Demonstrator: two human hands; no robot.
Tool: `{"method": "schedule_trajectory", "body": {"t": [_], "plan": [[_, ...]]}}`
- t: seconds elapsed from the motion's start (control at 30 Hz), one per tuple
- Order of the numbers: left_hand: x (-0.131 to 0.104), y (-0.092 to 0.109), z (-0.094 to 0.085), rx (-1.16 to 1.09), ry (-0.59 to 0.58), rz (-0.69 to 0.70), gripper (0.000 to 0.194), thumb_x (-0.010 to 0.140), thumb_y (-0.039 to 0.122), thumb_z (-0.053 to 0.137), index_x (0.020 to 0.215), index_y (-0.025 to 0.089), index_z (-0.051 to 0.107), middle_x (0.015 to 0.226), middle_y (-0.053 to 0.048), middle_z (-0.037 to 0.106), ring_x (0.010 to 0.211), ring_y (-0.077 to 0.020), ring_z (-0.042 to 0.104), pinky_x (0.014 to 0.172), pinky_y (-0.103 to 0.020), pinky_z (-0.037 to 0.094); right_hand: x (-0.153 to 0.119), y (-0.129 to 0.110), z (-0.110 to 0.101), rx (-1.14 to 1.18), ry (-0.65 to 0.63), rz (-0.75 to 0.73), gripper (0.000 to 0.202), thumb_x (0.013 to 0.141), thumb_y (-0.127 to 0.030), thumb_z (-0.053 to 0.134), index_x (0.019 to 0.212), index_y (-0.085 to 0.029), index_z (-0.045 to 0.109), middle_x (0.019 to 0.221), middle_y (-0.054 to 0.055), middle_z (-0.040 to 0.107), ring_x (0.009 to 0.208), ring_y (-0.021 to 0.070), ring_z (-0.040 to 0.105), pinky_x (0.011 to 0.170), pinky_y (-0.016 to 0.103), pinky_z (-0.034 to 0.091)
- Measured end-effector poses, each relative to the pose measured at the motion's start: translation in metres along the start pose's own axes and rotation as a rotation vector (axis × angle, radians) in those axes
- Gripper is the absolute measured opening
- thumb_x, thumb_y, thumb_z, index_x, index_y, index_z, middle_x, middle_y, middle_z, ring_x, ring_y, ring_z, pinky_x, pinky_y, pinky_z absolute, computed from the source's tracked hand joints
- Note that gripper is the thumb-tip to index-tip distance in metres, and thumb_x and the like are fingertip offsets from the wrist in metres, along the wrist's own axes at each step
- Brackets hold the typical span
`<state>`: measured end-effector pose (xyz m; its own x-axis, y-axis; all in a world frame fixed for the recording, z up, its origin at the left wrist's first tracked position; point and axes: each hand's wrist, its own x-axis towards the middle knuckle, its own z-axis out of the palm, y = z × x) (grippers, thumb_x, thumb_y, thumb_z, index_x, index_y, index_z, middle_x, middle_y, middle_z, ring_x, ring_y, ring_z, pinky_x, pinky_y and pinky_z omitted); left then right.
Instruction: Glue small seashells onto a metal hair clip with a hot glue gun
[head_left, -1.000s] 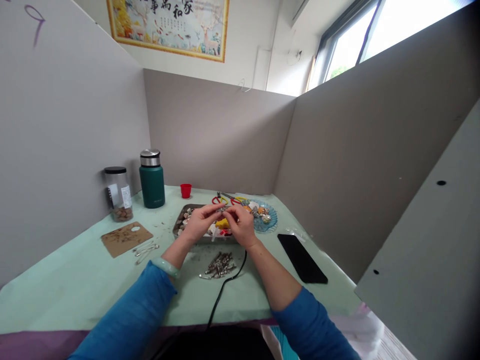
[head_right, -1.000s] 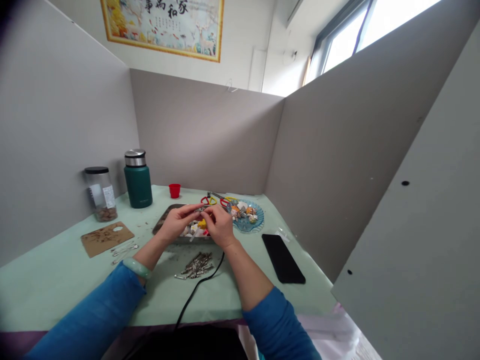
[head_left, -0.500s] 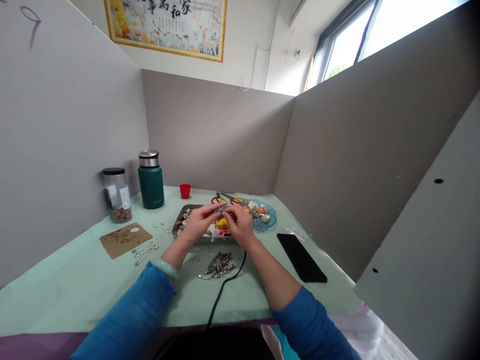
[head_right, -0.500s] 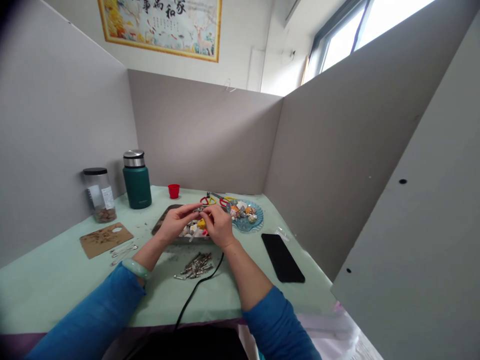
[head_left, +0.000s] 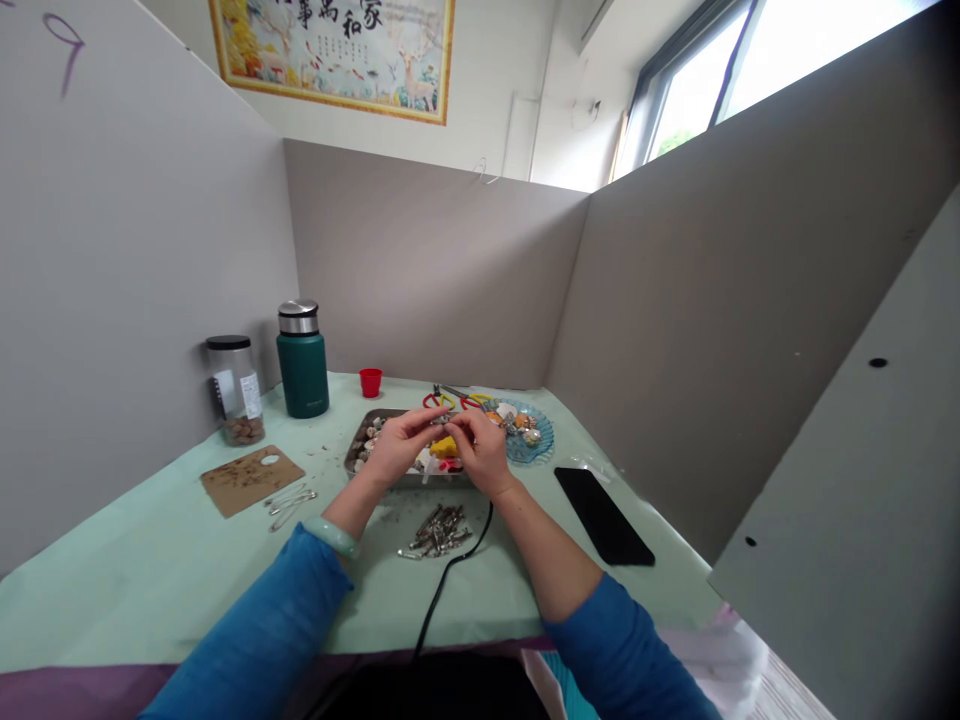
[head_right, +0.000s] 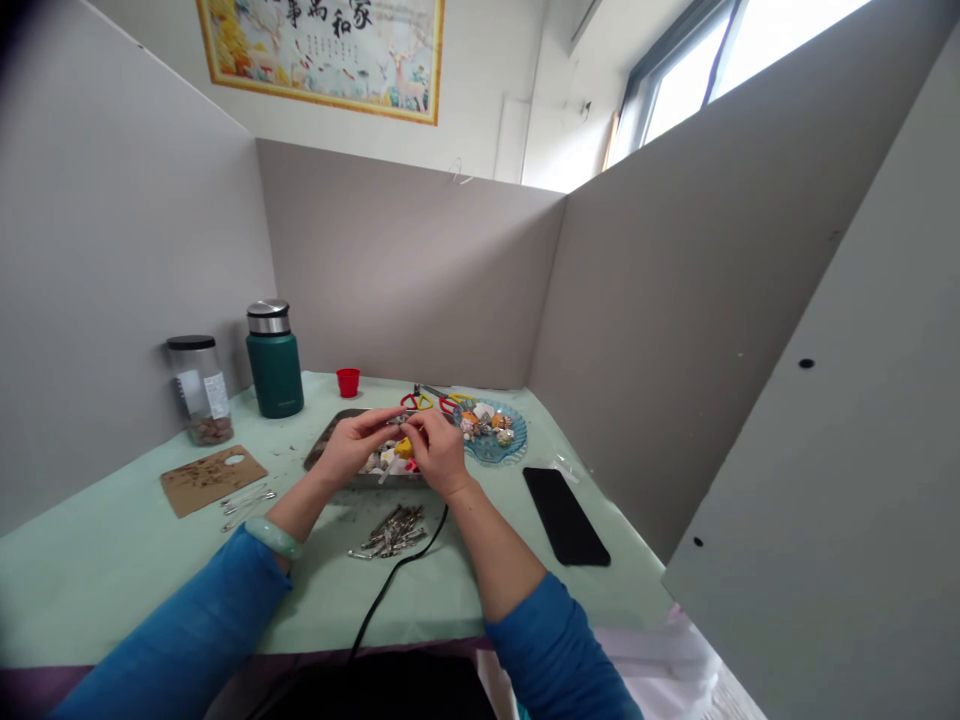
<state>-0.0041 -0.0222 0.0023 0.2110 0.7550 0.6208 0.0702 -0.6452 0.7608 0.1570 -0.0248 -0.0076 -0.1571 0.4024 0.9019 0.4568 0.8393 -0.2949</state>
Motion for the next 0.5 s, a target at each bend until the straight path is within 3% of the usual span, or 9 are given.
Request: {"method": "schedule_trajectory", "body": {"t": [0.5], "plan": [[-0.0003, -0.0030, 0.0007, -0.069, 0.033, -0.053, 0.041, 0.074, 0.039, 0.065, 0.108, 0.015, 0.067, 0.109, -0.009, 0.067, 0.100, -0.0235, 0.062, 0.087, -0.034, 0.050, -0.0025, 0.0022, 0.0008, 0.000, -0.024, 0.022, 0.011, 0.087, -0.030, 0.052, 0.088, -0.019, 0.055, 0.079, 0.003, 0.058, 0.060, 0.0122, 0.052, 0.060, 0.026, 0.043]]}}
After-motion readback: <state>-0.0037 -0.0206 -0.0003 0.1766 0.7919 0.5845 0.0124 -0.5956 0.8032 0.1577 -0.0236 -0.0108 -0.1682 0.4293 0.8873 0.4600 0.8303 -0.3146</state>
